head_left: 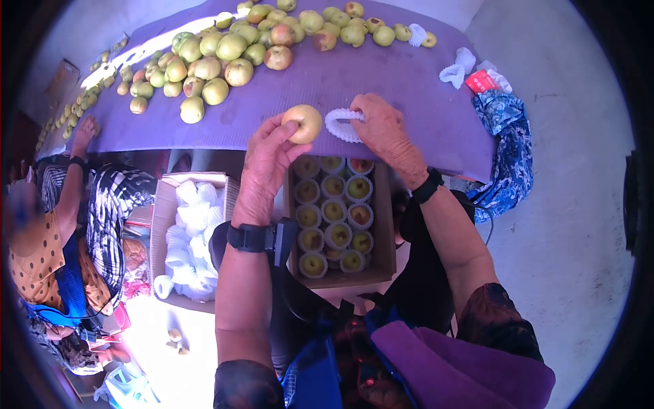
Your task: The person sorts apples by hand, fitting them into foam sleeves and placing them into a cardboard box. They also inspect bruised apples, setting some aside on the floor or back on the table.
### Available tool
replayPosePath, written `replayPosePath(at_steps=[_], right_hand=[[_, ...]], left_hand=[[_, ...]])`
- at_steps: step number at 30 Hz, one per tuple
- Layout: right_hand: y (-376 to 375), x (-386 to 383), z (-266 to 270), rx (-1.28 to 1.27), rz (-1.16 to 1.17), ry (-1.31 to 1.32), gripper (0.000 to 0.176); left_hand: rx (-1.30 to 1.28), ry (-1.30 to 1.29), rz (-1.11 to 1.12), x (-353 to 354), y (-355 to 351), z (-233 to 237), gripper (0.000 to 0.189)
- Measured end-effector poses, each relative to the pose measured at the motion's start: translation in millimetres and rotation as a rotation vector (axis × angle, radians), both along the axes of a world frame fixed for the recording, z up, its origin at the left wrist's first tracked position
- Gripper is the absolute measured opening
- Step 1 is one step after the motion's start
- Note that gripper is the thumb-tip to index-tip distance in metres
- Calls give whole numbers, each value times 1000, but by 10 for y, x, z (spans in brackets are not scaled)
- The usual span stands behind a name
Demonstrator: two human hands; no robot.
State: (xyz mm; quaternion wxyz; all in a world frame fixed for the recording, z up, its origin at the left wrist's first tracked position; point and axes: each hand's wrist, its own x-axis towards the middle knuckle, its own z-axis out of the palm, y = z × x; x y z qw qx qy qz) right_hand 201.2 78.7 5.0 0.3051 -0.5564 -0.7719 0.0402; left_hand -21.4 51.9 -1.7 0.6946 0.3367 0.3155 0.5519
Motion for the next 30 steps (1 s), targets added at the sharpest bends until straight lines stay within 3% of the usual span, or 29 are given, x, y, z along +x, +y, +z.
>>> replayPosePath(at_steps=[4, 7, 10, 20, 26, 30], right_hand=[[23, -89, -59, 114, -2, 21, 12], [24, -100, -45, 233, -6, 9, 14], [23, -101, -69, 261, -17, 0, 17], [134, 54, -1, 227, -16, -13, 18], [298, 152, -13, 234, -39, -45, 20], [341, 186, 60, 212, -46, -69, 18]], left_hand=[[-17, 57, 25, 42, 9, -48, 36], [-100, 380, 224, 77, 35, -105, 37], [-46, 545, 244, 118, 45, -66, 36], [-100, 293, 203, 155, 187, -167, 34], [-133, 472, 227, 133, 371, -179, 36], [30, 775, 283, 131, 514, -230, 40]])
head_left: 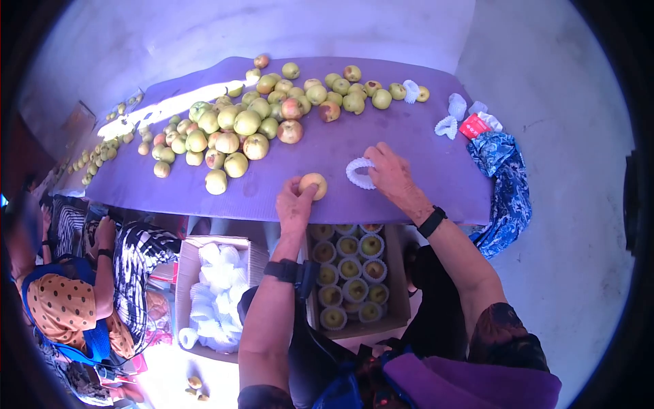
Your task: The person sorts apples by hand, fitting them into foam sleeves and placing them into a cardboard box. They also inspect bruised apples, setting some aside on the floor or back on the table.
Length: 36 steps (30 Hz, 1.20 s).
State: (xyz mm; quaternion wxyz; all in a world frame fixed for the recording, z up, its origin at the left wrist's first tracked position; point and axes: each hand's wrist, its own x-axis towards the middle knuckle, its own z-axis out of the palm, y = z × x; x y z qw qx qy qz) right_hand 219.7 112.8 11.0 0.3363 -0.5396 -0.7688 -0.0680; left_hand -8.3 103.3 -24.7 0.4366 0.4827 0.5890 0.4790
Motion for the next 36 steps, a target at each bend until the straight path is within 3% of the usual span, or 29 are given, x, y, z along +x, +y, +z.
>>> replayPosePath(at_steps=[1, 10, 17, 21, 23, 25, 28, 29, 32, 36], right_hand=[[26, 12, 21, -11, 13, 3, 17], [-28, -195, 309, -107, 47, -64, 16], [-14, -259, 145, -134, 81, -2, 16], [-70, -284, 147, -167, 48, -43, 19], [-138, -276, 193, -182, 162, -32, 20], [-198, -268, 240, -175, 238, -20, 20], [-286, -244, 321, -176, 344, -5, 19], [-312, -236, 348, -180, 376, 5, 18], [-372, -141, 440, -292, 414, 107, 20], [-465, -72, 457, -170, 331, 28, 17]], left_hand=[[89, 164, 10, 5, 32, -33, 41], [200, 447, 0, 52, -44, 69, 46], [188, 374, -19, 9, -51, 38, 47], [389, 485, 153, 61, -168, 235, 43], [499, 507, 207, 119, -230, 317, 42], [583, 345, -121, 202, -322, 368, 39], [633, 424, -257, 336, -432, 412, 41], [502, 274, -299, 352, -443, 408, 32], [582, 365, -286, 338, -382, 297, 24], [664, 424, -217, 411, -421, 242, 18]])
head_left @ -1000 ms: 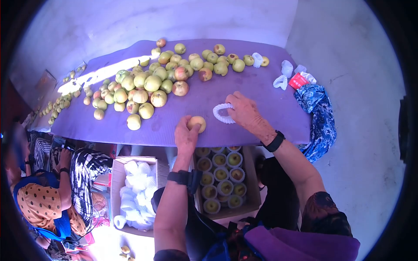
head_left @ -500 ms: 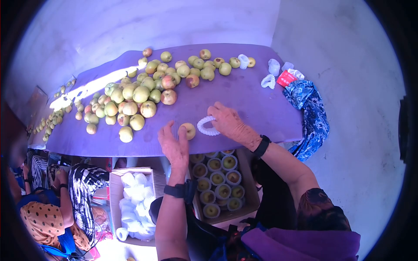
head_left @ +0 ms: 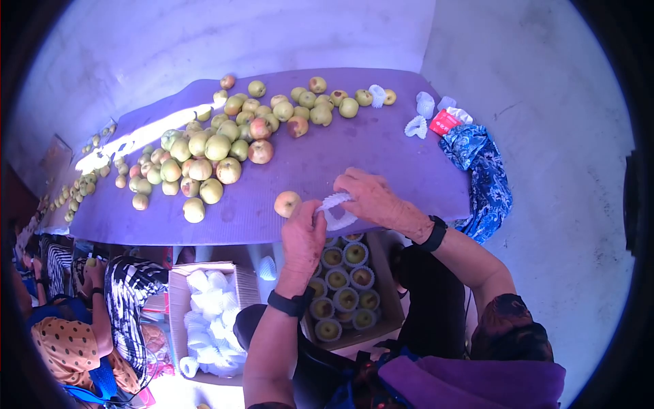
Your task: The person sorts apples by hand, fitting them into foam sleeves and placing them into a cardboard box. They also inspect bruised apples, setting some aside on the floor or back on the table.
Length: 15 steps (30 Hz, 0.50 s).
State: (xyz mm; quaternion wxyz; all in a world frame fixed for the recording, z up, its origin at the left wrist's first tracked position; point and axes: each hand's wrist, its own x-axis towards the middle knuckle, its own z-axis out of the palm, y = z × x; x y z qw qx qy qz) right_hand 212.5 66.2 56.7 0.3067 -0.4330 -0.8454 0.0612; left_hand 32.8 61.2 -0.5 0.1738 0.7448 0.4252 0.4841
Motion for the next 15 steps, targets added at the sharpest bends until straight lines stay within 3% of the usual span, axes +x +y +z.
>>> replayPosePath(at_steps=[2, 6, 9, 11, 14, 15], right_hand=[[-52, 36, -10, -130, -206, -61, 16], [-119, 104, 18, -246, -251, -154, 17], [-212, 85, 5, -344, -263, -215, 17], [-255, 85, -66, -252, -167, -239, 16], [-326, 57, -133, -227, -153, -270, 24], [-321, 62, -150, -227, -153, -271, 24]], left_hand=[[-17, -136, 91, 39, -40, 3, 13], [-218, -277, 97, 49, -75, 28, 11], [-316, -94, 75, 69, -114, -3, 19], [-142, 97, 88, 135, -203, 12, 29], [-155, 207, 27, 203, -311, 35, 37], [-87, 224, 24, 221, -317, -7, 28]])
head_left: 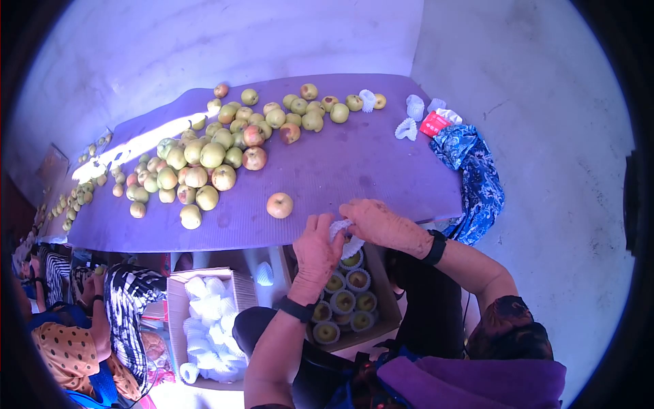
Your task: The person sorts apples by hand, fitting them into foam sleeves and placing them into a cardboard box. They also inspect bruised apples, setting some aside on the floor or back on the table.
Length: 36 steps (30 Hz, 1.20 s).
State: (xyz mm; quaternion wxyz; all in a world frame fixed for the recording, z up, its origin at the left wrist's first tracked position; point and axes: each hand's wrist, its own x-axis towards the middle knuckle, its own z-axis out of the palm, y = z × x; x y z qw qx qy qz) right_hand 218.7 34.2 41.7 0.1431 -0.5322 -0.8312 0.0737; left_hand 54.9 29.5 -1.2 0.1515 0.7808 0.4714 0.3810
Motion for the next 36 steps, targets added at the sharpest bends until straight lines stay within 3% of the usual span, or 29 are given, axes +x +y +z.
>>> replayPosePath(at_steps=[3, 5, 6, 8, 10, 12, 14, 17, 18, 20, 23, 27, 30, 32, 36], right_hand=[[20, 60, -9, -14, 3, -20, 24], [110, 167, 85, -318, 157, 54, 24], [183, 212, 122, -320, 156, 54, 24], [378, 317, 204, -555, -16, 334, 30], [701, 510, 83, -369, -117, 456, 36], [1097, 696, -101, 11, -225, 467, 42], [1371, 784, -11, 95, -351, 371, 50], [1864, 922, -68, 241, -320, 308, 59], [2011, 941, -70, 243, -315, 314, 59], [2306, 937, -88, 149, -404, 230, 77], [2649, 903, -145, 110, -436, 262, 80], [2940, 859, -396, 268, -440, 332, 68], [2954, 822, -398, 67, -467, 329, 65], [2874, 742, -346, 71, -700, 220, 61], [2992, 748, -447, 172, -839, 296, 62]], left_hand=[[-35, -14, -54, 16, -12, -75, 21], [-48, 26, -46, 7, -23, -96, 18], [-59, 68, -35, -2, -24, -104, 16], [-71, 87, -30, -19, -31, -93, 17], [-82, 109, -24, -40, -28, -72, 17], [-97, 41, -32, -43, -20, -53, 17], [-94, 26, -38, -59, -19, -7, 17], [-95, -1, -51, -78, -24, 54, 15], [-96, -14, -57, -82, -16, 69, 14], [-102, -61, -52, -74, -7, 68, 14], [-101, -105, -50, -59, 6, 89, 13], [-93, -103, -66, -32, 32, 57, 14], [-109, -80, -87, -36, 28, 48, 16], [-107, -46, -105, -34, 32, 59, 17], [-105, -43, -108, -27, 20, 74, 18]])
